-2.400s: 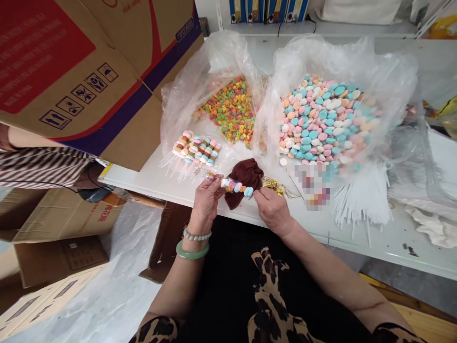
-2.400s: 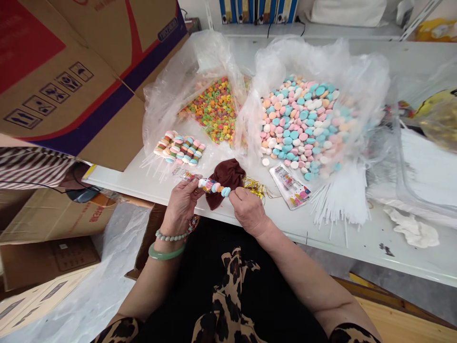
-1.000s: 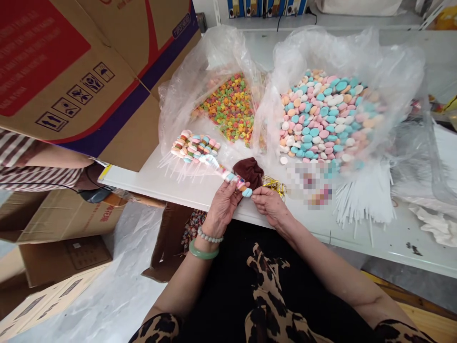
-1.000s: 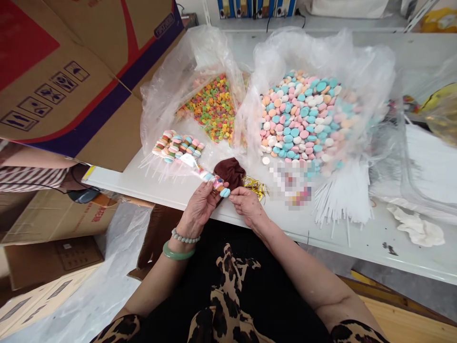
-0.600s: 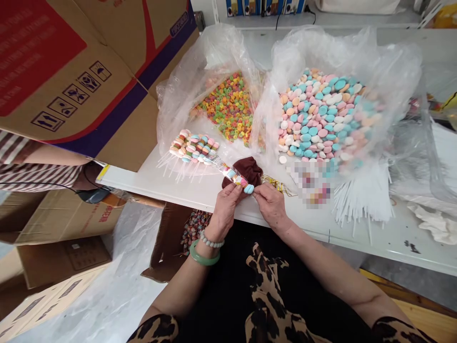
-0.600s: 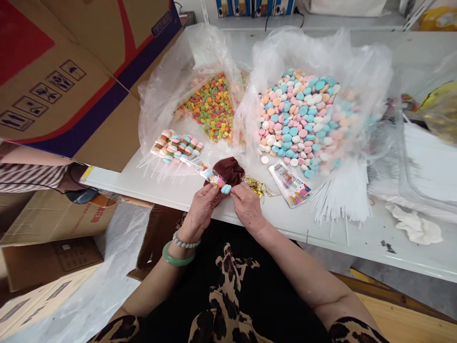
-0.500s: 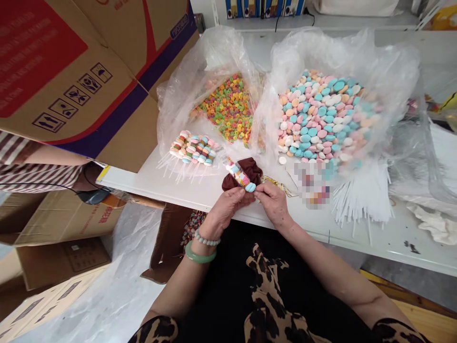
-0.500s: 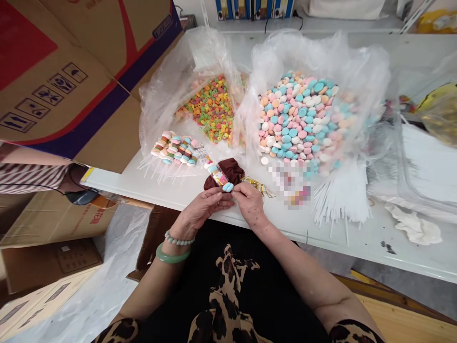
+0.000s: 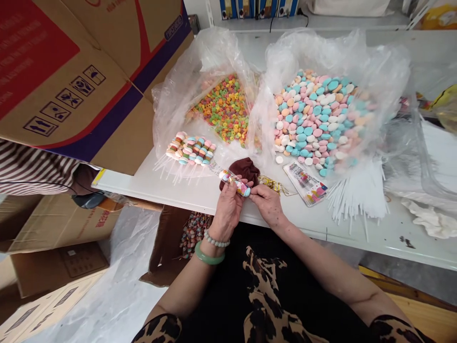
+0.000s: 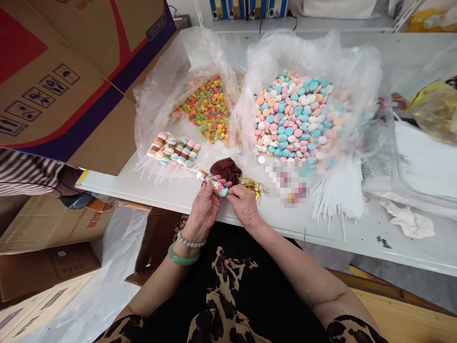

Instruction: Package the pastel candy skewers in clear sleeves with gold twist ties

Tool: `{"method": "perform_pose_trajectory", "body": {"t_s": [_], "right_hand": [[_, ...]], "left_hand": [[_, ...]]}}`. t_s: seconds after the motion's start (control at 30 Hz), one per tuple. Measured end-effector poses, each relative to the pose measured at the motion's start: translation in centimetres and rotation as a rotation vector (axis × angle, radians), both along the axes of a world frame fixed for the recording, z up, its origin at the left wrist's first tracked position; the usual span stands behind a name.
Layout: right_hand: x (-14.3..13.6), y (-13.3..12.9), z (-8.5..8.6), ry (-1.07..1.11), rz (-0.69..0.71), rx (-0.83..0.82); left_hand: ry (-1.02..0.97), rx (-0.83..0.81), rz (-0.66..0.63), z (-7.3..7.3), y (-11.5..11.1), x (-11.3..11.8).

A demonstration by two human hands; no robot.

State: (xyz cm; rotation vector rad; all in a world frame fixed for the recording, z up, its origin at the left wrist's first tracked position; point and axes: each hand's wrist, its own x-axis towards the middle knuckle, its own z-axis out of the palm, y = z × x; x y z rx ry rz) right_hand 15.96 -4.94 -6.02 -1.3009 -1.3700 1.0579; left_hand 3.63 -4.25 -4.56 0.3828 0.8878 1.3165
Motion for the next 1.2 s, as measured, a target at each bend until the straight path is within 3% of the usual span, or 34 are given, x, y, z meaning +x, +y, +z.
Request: {"method": "perform_pose_trajectory", "body": {"t_s": [0.13,0.3,0.6,0.73,0.9,1.07,1.2], "right_hand": [[0.1,0.1,0.0,0.065,0.09,-0.131],[0.3,0.1,0.9,-0.036,0.18,-0.124],[-1.5,-0.5,-0.2,0.312,0.052,-0.477],[-2.0,-0.3,-0.3,0.42,0.004,-0.521],[-1.3,-0.1,-0.5,0.309,-0.05,-0.317],[-0.4,-0.2,0.4,-0.029,0.052,-0.046],[-0.1,-0.6,1.1,-0.445,0.071,0.164]], "left_hand": [[-0.023,-0.017,-0.002,0.0,0.2,-0.7],[0.016,-0.024,-0.002,0.4,0.5,-1.1],[0.164,0.063,0.016,0.5,-1.0,0.3],[0.193,0.044,0.027,0.1,-1.3,0.5],[0.147,-0.056,-0.013,-0.6,-1.1,0.5],[0.07,-0.057,0.003,0.2,-0.6,0.4],[0.068,-0.068,0.009,1.1,-0.5,0.3]]}}
